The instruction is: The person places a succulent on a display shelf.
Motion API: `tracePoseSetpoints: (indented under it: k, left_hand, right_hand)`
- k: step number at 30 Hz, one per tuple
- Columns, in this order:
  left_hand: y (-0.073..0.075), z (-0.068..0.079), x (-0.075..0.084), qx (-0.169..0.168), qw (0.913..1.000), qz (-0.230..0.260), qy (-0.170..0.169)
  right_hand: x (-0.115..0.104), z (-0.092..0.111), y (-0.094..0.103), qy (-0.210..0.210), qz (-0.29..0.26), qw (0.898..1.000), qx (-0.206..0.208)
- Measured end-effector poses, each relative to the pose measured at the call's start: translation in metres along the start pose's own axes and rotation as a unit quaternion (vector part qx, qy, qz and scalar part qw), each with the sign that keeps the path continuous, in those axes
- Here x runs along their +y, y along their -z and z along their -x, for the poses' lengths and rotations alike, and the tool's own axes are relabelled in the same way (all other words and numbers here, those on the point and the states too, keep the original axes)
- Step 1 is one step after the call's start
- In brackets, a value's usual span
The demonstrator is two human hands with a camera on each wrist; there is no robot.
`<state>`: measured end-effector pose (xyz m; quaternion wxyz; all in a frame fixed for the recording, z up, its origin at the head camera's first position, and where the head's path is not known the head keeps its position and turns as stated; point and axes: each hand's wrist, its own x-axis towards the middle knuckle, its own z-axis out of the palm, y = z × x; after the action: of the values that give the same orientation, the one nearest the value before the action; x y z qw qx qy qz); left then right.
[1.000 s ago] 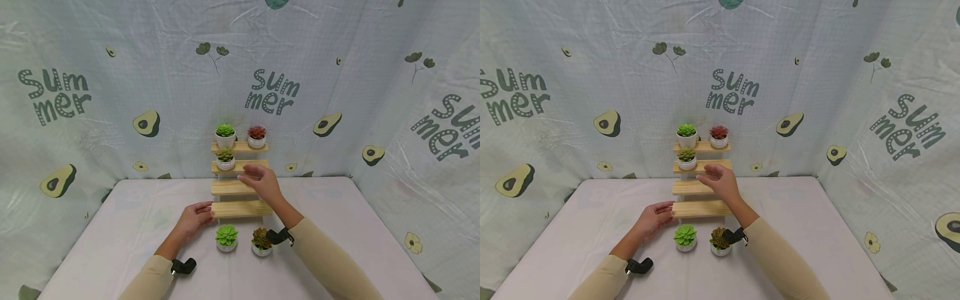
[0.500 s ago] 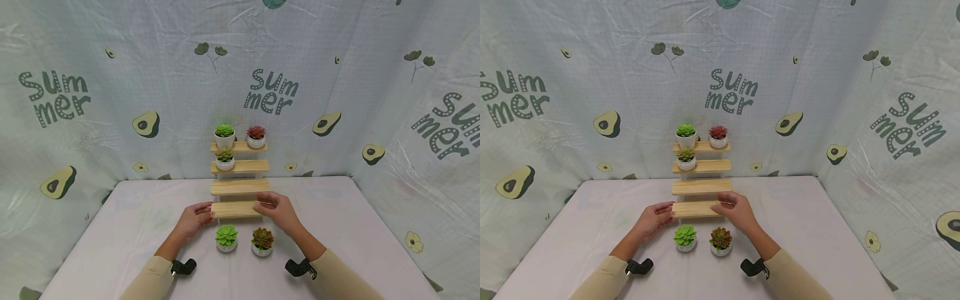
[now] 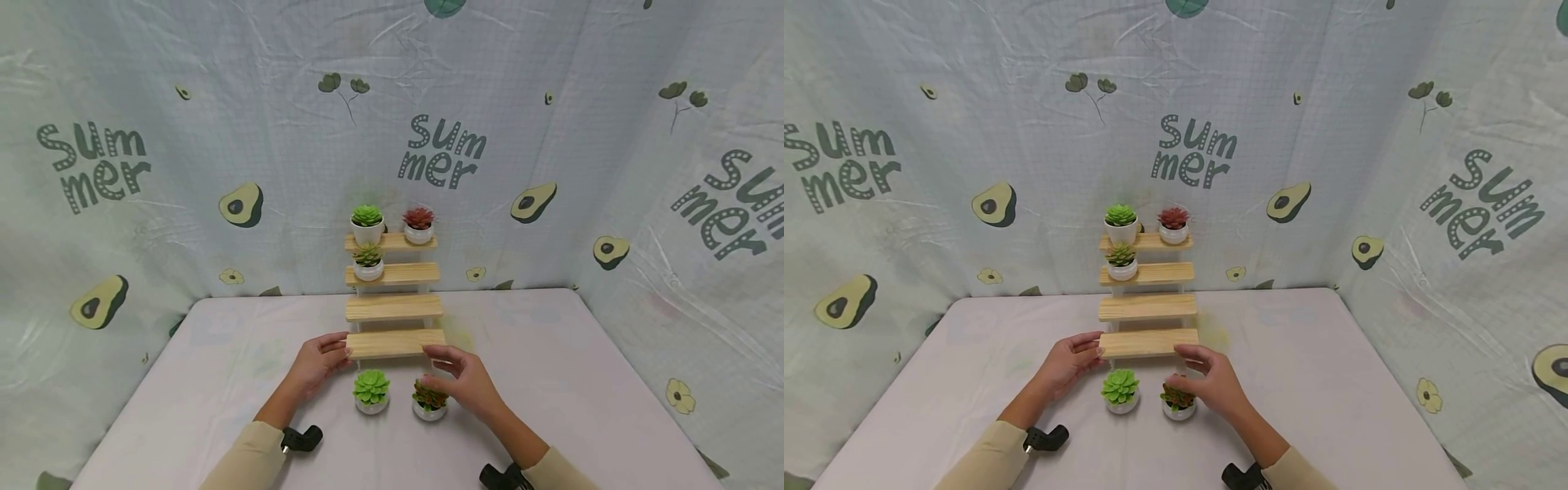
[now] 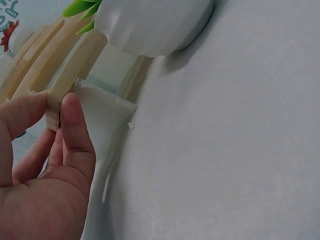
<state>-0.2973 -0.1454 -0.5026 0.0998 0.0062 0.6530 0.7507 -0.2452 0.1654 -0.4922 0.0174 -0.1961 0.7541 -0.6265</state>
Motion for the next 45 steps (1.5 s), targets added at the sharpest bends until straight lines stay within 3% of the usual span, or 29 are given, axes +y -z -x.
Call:
tracePoseSetpoints:
  k: [9, 19, 32, 37, 45]
  left_hand:
    - [0.001, -0.002, -0.002, 0.001, 1.0000, 0.001, 0.002]
    - [-0.001, -0.003, -0.002, 0.008, 0.9999, -0.003, 0.008]
    - [0.000, -0.001, 0.000, 0.005, 0.9999, -0.004, 0.011]
    - [0.000, -0.001, 0.001, 0.007, 0.9999, -0.008, 0.011]
    - [-0.002, -0.003, 0.000, 0.009, 0.9998, -0.007, 0.013]
  right_hand:
    - [0.004, 0.017, 0.000, -0.038, 0.003, 0.999, -0.015]
    - [0.009, 0.024, -0.004, -0.037, 0.018, 0.999, -0.034]
    - [0.008, 0.028, -0.006, -0.095, 0.017, 0.994, -0.043]
    - [0.012, 0.027, -0.005, -0.101, -0.011, 0.993, -0.053]
    - [0.013, 0.027, -0.005, -0.091, -0.004, 0.995, -0.037]
